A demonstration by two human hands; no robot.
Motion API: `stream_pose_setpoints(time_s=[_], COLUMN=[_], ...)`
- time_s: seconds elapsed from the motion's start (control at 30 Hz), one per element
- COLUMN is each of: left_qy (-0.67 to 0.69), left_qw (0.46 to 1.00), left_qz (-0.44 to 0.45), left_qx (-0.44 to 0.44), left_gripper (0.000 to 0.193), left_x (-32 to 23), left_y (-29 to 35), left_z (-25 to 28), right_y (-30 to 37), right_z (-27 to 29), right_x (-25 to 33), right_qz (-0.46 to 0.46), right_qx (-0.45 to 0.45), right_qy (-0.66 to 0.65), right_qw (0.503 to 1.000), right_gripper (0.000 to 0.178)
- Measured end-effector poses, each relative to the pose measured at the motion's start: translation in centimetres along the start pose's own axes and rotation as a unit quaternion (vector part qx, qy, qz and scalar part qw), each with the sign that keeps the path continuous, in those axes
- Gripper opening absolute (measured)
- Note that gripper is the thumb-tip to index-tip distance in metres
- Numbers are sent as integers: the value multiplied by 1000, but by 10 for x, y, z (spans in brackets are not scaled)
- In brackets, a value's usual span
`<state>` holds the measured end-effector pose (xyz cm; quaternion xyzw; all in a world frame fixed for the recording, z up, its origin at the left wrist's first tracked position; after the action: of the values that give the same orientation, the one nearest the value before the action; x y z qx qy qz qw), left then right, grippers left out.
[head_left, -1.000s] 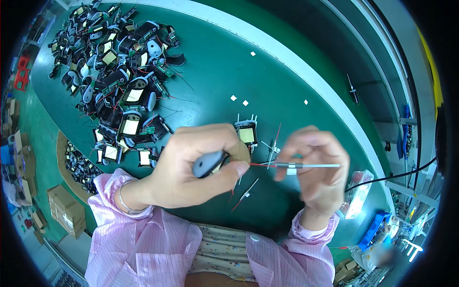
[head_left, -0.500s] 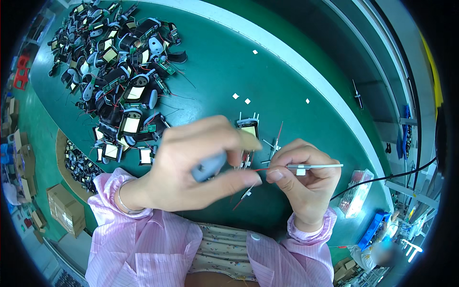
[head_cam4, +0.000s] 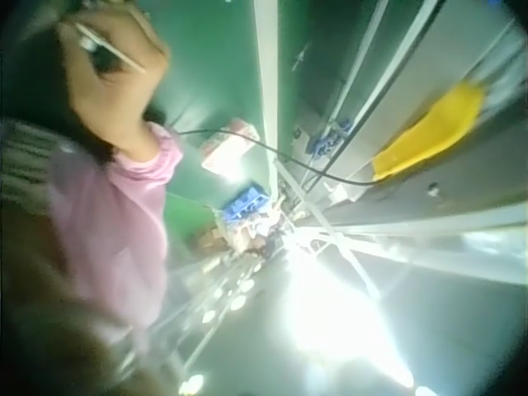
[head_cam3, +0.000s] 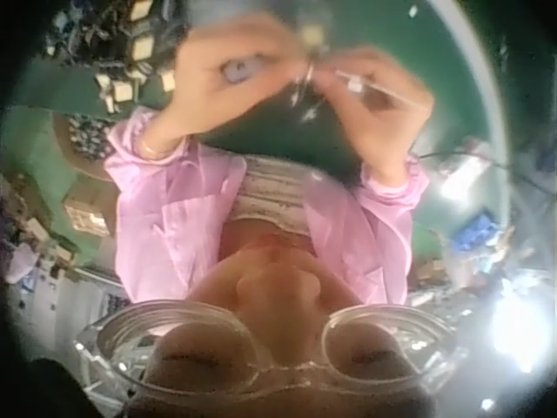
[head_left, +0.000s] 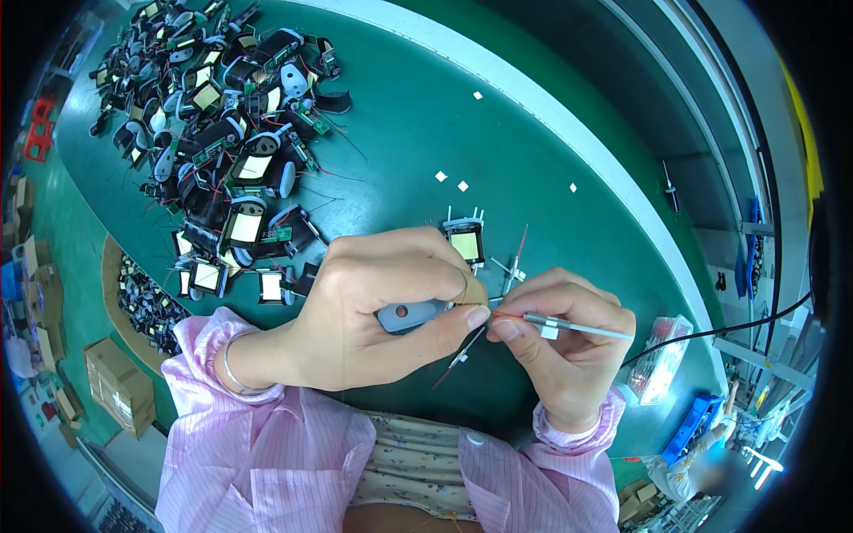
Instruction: The person assembles electronic components, wires, circuit boards, and plastic housings at a factory workstation. The assembly is performed with a soldering iron.
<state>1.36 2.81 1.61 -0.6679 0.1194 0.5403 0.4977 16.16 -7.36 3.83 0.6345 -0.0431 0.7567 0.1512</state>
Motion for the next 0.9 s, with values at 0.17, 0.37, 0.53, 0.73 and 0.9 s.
stream_pose_setpoints(time_s=[0.17,0.37,0.53,0.73,0.9], left_qy=[-7,-20,-77,-97,-144], left_qw=[1000,997,992,988,986], left_qz=[0,18,18,27,6], left_qx=[9,69,96,118,88], left_gripper=[4,27,66,64,49], left_x=[1,3,10,11,5], left_y=[-1,-2,4,6,-8], left_z=[0,2,-3,-8,-6], right_y=[-1,-1,-7,-13,-14], right_z=[1,5,12,8,3], right_x=[1,-4,-17,-16,-15], right_qz=[3,32,-53,-80,-31], right_qx=[-4,9,5,30,19], right_qy=[13,1,-185,-250,-194], right_qw=[1000,999,981,964,980], right_gripper=[15,16,18,15,14])
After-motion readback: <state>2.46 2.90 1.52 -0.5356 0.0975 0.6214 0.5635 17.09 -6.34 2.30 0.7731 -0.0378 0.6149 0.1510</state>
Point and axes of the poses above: each hand's wrist, its own y-axis away from the middle knuckle, its own z-axis out of the back of the hand, x = y × z, the point moved 3 cm from there along -y, towards the middle knuckle, and after that the axes turned 13 degrees about -z, right-handed, at the moved point
